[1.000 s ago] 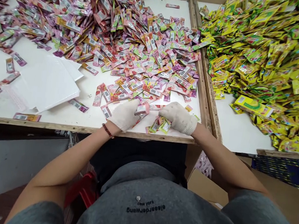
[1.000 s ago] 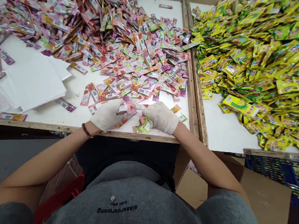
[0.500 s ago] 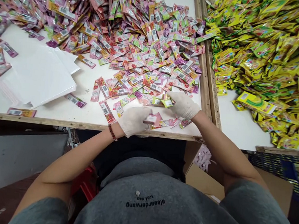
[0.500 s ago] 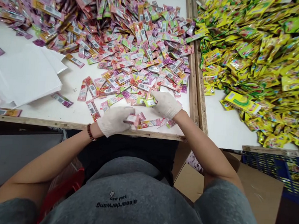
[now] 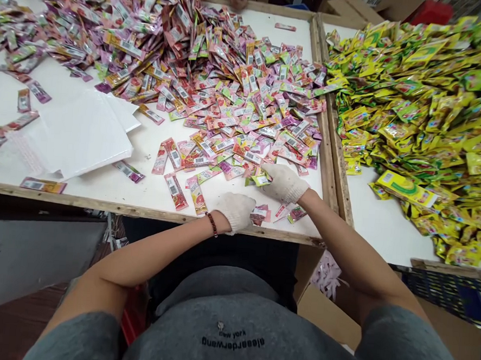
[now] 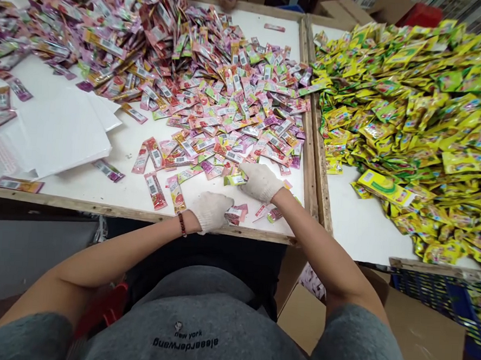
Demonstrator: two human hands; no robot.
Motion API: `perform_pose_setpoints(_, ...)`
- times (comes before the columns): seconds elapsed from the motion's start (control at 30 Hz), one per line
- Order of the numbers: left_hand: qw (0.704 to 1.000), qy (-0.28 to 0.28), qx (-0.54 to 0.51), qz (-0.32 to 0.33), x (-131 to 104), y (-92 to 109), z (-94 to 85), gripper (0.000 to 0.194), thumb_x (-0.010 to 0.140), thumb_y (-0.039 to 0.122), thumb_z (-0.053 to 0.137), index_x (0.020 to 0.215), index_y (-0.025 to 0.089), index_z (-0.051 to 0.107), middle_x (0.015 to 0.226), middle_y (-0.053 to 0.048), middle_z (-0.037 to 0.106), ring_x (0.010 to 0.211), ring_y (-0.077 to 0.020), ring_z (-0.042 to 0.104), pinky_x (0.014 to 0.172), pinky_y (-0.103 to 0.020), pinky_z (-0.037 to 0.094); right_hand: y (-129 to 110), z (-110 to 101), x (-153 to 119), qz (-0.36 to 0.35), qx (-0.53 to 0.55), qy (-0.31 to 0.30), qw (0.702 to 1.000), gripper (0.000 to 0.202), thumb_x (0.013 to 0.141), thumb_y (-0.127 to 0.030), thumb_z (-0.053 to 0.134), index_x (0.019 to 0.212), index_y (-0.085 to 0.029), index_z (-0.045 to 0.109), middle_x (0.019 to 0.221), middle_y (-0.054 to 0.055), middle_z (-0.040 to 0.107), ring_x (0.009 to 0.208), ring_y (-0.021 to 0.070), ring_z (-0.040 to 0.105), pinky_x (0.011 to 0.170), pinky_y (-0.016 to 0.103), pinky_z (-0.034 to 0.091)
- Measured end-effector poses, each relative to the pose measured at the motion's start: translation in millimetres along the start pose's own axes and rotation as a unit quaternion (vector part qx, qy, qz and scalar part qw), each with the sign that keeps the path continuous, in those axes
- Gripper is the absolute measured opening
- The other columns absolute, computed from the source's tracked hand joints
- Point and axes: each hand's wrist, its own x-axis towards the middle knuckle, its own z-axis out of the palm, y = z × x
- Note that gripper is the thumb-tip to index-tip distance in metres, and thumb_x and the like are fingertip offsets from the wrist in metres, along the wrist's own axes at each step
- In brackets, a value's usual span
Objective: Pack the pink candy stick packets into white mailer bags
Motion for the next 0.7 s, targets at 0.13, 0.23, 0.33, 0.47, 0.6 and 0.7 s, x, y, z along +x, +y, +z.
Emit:
perform_pose_setpoints(0.13, 0.997, 0.047, 0.048, 0.039, -4, -6, 4.2, 0.036, 0.089, 0.042, 0.068, 0.113, 0.016, 0.074, 0.113, -0.018, 0.075, 0.111, -0.0359, 0.071, 0.094, -0.046, 0.052, -19, -5, 25, -0.071, 0.025, 0.023, 0.997, 0.039, 0.088, -0.029, 0.062, 0.124, -0.017, 0.067, 0.114, 0.014, 0.075, 0.103, 0.0297, 0.067, 0.087, 0.035, 0.045)
perform_pose_setpoints(0.23, 0.998, 0.037, 0.045, 0.034, -12, -10, 2.9, 0.033, 0.09, 0.038, 0.068, 0.114, 0.017, 0.072, 0.114, -0.016, 0.075, 0.11, -0.0339, 0.071, 0.095, -0.045, 0.051, -45, -8, 50, -0.087, -0.003, -0.009, 0.996, 0.042, 0.091, -0.035, 0.061, 0.13, -0.017, 0.065, 0.122, 0.015, 0.074, 0.109, 0.0299, 0.066, 0.088, 0.035, 0.044)
perform_pose_setpoints(0.33, 0.999, 0.028, 0.022, -0.035, -28, -30, -1.4, 0.034, 0.09, 0.036, 0.067, 0.119, 0.018, 0.071, 0.116, -0.015, 0.076, 0.109, -0.0331, 0.072, 0.096, -0.044, 0.052, -59, -8, 59, -0.075, -0.04, -0.04, 0.996, 0.044, 0.094, -0.038, 0.059, 0.131, -0.017, 0.065, 0.127, 0.018, 0.071, 0.113, 0.0322, 0.066, 0.085, 0.036, 0.045)
perform_pose_setpoints(0.47, 0.985, 0.072, -0.027, -0.152, -52, -76, -7.1, 0.049, 0.089, 0.033, 0.064, 0.137, 0.022, 0.064, 0.127, -0.011, 0.075, 0.117, -0.0312, 0.07, 0.097, -0.039, 0.053, -46, 0, 29, -0.114, -0.061, -0.072, 0.989, 0.037, 0.096, -0.04, 0.056, 0.12, -0.017, 0.072, 0.116, 0.017, 0.073, 0.104, 0.031, 0.068, 0.08, 0.036, 0.044)
perform_pose_setpoints(0.6, 0.965, 0.075, -0.05, -0.246, -66, -117, -13.7, 0.049, 0.085, 0.031, 0.068, 0.133, 0.02, 0.066, 0.121, -0.01, 0.076, 0.114, -0.0316, 0.071, 0.094, -0.036, 0.054, -14, 13, -23, -0.109, -0.031, -0.098, 0.989, 0.045, 0.087, -0.034, 0.066, 0.129, -0.018, 0.07, 0.117, 0.015, 0.074, 0.104, 0.0314, 0.068, 0.084, 0.037, 0.045)
perform_pose_setpoints(0.7, 0.963, 0.11, -0.093, -0.228, -70, -124, -19.7, 0.046, 0.086, 0.024, 0.068, 0.13, 0.015, 0.067, 0.12, -0.007, 0.075, 0.109, -0.0248, 0.069, 0.094, -0.03, 0.051, 7, 14, -55, -0.02, 0.055, -0.043, 0.997, 0.037, 0.083, -0.028, 0.068, 0.118, -0.016, 0.072, 0.109, 0.013, 0.074, 0.101, 0.0299, 0.068, 0.086, 0.037, 0.048)
